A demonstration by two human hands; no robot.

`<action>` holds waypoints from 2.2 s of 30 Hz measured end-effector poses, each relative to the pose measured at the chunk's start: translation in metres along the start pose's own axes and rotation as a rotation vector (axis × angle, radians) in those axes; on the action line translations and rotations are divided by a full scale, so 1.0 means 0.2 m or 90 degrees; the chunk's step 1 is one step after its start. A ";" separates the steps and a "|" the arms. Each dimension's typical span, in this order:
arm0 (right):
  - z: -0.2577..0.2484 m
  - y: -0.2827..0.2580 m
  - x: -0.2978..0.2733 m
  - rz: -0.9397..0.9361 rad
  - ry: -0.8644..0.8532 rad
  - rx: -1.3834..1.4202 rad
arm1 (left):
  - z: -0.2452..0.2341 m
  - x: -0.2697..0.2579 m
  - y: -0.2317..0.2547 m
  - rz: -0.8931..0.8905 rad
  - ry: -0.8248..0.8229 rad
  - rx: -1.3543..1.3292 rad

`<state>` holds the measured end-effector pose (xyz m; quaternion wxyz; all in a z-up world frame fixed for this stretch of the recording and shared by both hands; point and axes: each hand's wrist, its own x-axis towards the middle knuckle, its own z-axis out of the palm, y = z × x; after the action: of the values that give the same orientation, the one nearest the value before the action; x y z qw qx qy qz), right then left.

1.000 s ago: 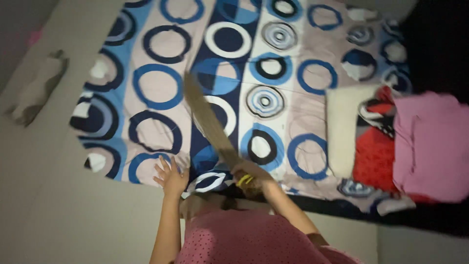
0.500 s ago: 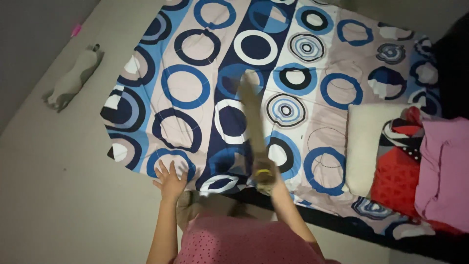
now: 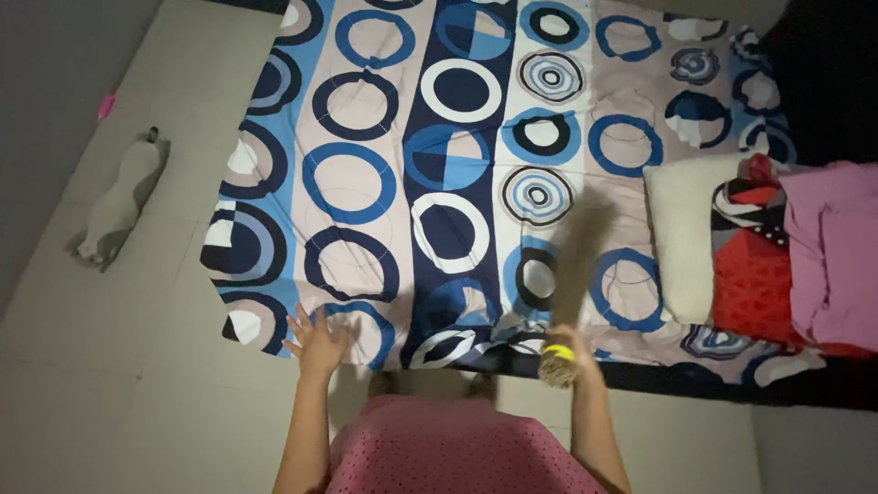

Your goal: Clean the surface of a bed using a hand-held broom.

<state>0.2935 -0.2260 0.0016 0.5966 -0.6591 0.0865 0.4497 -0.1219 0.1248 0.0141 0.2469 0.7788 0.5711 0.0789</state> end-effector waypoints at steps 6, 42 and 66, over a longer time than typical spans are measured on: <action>0.59 0.43 0.01 0.027 -0.248 -0.368 | -0.11 0.12 -0.04 0.065 -0.019 0.005; -0.16 0.56 -0.95 0.150 -0.060 -0.130 | 0.19 -0.69 0.24 0.149 -0.091 -0.069; -0.12 0.61 -0.90 0.111 -0.024 -0.051 | 0.08 -0.65 0.04 0.131 -0.055 -0.052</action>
<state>0.1209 -0.3572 0.0377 0.5298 -0.6638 0.1141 0.5154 -0.1530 -0.0032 0.0244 0.2934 0.8251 0.4737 0.0935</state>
